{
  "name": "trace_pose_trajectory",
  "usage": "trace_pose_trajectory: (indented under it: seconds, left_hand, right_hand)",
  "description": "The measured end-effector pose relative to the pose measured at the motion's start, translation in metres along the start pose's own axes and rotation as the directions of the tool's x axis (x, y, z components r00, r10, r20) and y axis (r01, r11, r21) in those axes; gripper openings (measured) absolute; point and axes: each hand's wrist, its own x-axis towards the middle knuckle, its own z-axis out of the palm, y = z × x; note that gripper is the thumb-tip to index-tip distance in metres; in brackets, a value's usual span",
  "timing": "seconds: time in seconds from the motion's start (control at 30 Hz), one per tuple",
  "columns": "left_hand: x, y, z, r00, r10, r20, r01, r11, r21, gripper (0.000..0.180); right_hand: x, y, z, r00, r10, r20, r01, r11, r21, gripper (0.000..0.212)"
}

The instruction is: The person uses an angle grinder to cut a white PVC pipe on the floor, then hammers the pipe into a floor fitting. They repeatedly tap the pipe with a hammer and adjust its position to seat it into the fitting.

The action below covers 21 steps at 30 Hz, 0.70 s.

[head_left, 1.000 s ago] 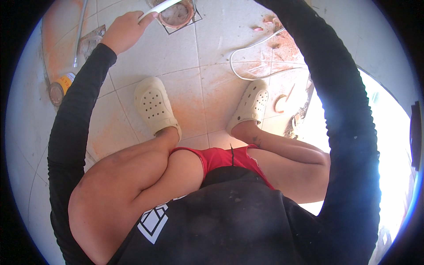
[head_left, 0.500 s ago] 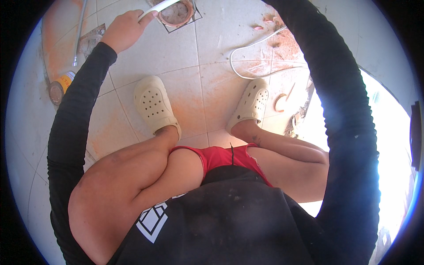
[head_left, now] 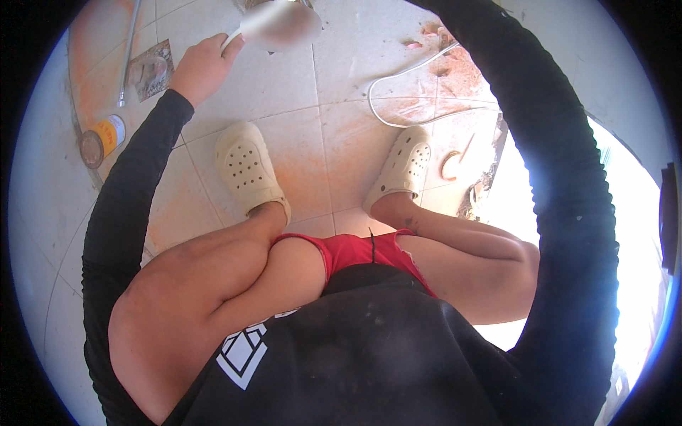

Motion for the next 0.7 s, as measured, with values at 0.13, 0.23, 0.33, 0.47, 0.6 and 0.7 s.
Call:
trace_pose_trajectory:
  seconds: [0.13,0.23,0.33,0.47,0.6,0.7]
  left_hand:
    - [0.001,-0.005,0.005,0.998,0.037,-0.040,-0.038,0.999,-0.034,0.073]
    - [0.000,-0.006,0.006,0.994,0.056,-0.096,-0.060,0.997,-0.045,0.073]
    - [0.001,-0.005,0.004,0.998,0.034,-0.062,-0.038,0.998,-0.055,0.073]
    - [0.004,-0.004,-0.003,0.998,-0.006,0.065,0.011,0.997,-0.077,0.073]
    - [0.004,-0.004,-0.005,0.998,-0.001,0.070,0.007,0.997,-0.081,0.077]
    - [0.004,-0.004,-0.001,1.000,0.021,0.007,-0.020,0.995,-0.101,0.073]
  right_hand:
    - [0.009,-0.004,-0.005,0.997,-0.041,-0.058,0.041,0.999,-0.010,0.055]
    - [0.014,-0.008,-0.007,0.992,-0.082,-0.095,0.081,0.997,-0.011,0.056]
    - [0.020,-0.011,-0.013,0.991,-0.116,0.061,0.124,0.979,-0.159,0.057]
    - [0.025,-0.009,-0.015,0.997,-0.056,0.046,0.061,0.992,-0.115,0.058]
    - [0.025,-0.009,-0.010,0.987,-0.131,-0.090,0.124,0.989,-0.079,0.057]
    - [0.027,-0.009,-0.011,0.989,-0.138,0.047,0.145,0.970,-0.195,0.057]
